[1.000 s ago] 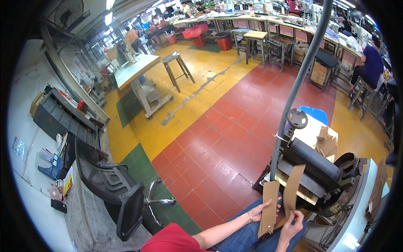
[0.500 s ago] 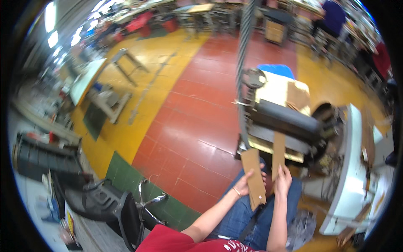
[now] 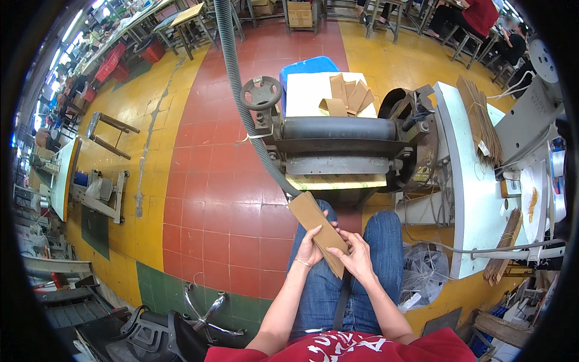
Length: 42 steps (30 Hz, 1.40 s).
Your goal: The person sits on the floor and repeatedly feeds flat cardboard pieces through a belt sander to smooth their edges. They handle the pieces one at a time, flip them as needed, and stack the finished pieces on a nearby table.
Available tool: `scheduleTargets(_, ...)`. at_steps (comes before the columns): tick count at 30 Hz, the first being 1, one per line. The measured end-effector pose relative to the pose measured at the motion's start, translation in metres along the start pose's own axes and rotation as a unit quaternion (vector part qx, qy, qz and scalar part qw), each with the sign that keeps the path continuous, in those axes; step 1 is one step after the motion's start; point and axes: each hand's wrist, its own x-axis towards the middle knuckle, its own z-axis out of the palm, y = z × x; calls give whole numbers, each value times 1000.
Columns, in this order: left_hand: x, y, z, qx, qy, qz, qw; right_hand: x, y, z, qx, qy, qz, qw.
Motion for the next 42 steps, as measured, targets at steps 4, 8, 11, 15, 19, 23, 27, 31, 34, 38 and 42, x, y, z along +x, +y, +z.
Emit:
scheduleTargets(4, 2, -4, -6, 10, 9, 17, 1000, 2, -21, -3, -68, 25, 4, 997)
scheduleTargets(8, 1, -2, -13, -19, -63, 21, 998, 8, -30, 0, -130, 72, -108, 983)
scheduleTargets(11, -1, -2, -16, -27, -73, 20, 997, 15, -33, -4, -169, 114, -278, 939)
scheduleTargets(15, -1, -2, -14, -27, -44, 18, 999, 38, -38, -17, -49, 156, -284, 945)
scheduleTargets(19, 0, -2, -8, -39, -59, 15, 997, 73, -26, -14, 235, 130, -79, 960)
scheduleTargets(23, 2, 0, -7, -49, -68, 16, 996, 66, 10, 0, 263, 115, 173, 942)
scheduleTargets(27, 1, 0, -9, -56, -62, 6, 996, 61, 32, 9, 334, 108, 178, 919)
scheduleTargets(31, -1, 0, -9, -38, -44, 0, 998, 118, 21, 7, 377, 47, 100, 919)
scheduleTargets(34, 0, 2, -6, -46, -49, 3, 998, 138, 12, 17, 383, 69, 11, 921)
scheduleTargets(38, 4, 4, -2, -67, -69, 6, 995, 82, 16, 19, 185, 136, 118, 966)
scheduleTargets(42, 1, 5, 2, -86, -49, 0, 995, 15, 14, -3, 176, -72, 147, 971)
